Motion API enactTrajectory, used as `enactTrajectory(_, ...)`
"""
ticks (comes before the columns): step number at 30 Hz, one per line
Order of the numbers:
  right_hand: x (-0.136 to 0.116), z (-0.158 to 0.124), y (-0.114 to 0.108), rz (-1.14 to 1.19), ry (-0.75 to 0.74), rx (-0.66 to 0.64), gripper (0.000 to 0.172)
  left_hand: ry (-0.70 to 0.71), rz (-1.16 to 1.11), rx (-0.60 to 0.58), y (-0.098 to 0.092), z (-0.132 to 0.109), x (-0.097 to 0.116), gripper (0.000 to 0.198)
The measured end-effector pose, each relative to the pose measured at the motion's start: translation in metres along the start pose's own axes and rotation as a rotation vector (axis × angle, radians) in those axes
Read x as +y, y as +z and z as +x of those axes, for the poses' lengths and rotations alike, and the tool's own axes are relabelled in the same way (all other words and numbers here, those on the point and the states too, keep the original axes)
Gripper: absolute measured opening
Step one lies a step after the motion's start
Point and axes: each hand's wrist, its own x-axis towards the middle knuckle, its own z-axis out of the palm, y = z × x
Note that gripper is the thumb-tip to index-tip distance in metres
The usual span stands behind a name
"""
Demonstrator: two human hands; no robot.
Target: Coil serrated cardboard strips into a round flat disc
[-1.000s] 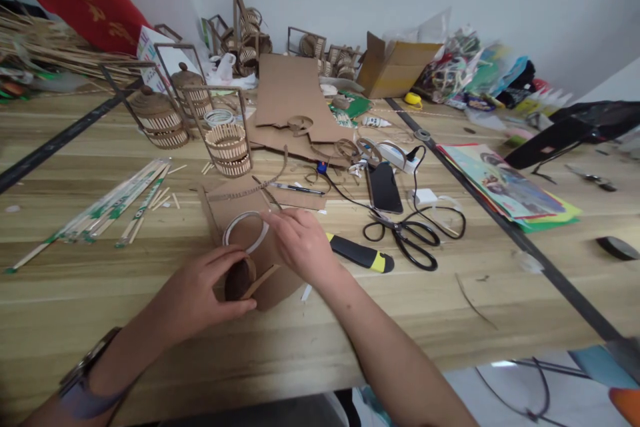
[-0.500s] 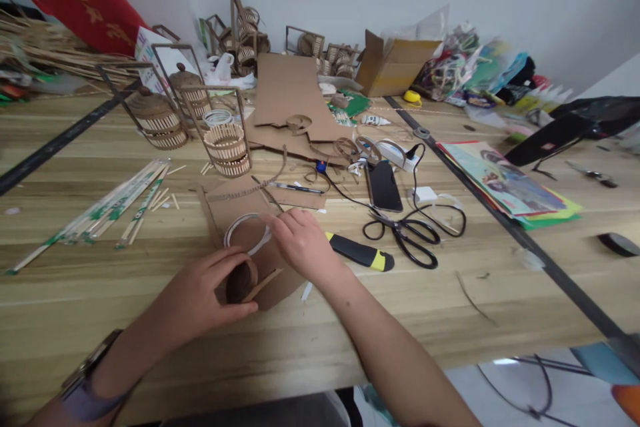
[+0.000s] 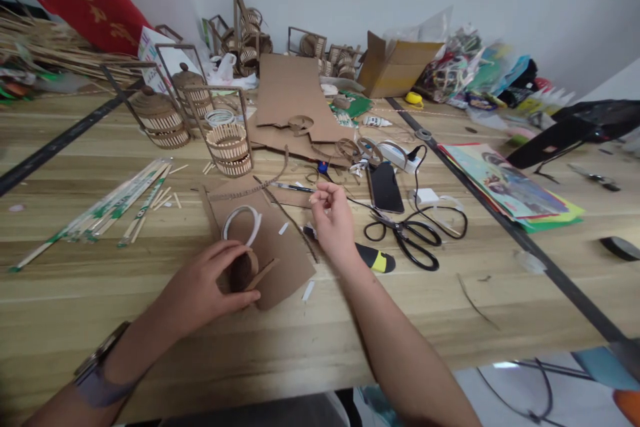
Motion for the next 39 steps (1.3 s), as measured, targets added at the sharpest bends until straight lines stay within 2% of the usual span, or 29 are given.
enactTrajectory(2, -0.005, -0.002, 0.002, 0.202, 0.099, -0.075, 0.021, 0.012, 0.003, 0.034, 0.001, 0.001, -0.003, 0.053)
enactTrajectory(5, -0.019, -0.015, 0.011, 0.432, 0.216, -0.289, 0.024, 0.05, -0.003, 0.107, 0.001, 0.002, -0.005, 0.053)
enactTrajectory(8, -0.034, -0.027, 0.014, 0.494, 0.201, -0.396, 0.034, 0.05, -0.017, 0.144, 0.001, 0.003, -0.005, 0.051)
enactTrajectory(11, -0.042, -0.032, 0.01, 0.552, 0.091, -0.409, 0.058, 0.034, -0.028, 0.173, 0.001, 0.003, -0.005, 0.049)
enactTrajectory(13, -0.045, -0.033, 0.008, 0.632, 0.047, -0.426, 0.068, 0.031, -0.038, 0.189, 0.002, 0.004, -0.006, 0.051)
enactTrajectory(19, -0.051, -0.037, 0.01, 0.737, 0.068, -0.458, 0.059, 0.056, -0.09, 0.145, 0.002, 0.002, -0.007, 0.055)
enactTrajectory(26, -0.049, -0.039, 0.015, 0.728, 0.177, -0.448, 0.059, 0.244, -0.123, 0.071, 0.0, 0.001, -0.006, 0.065)
enactTrajectory(31, -0.044, -0.043, 0.021, 0.731, 0.165, -0.446, 0.055, 0.266, -0.186, 0.104, 0.006, -0.001, -0.008, 0.071)
enactTrajectory(35, -0.044, -0.045, 0.023, 0.718, 0.172, -0.43, 0.053, 0.225, -0.253, 0.191, 0.015, -0.006, -0.013, 0.08)
enactTrajectory(39, -0.044, -0.043, 0.023, 0.739, 0.177, -0.452, 0.056, 0.375, -0.203, 0.205, 0.014, -0.006, -0.014, 0.065)
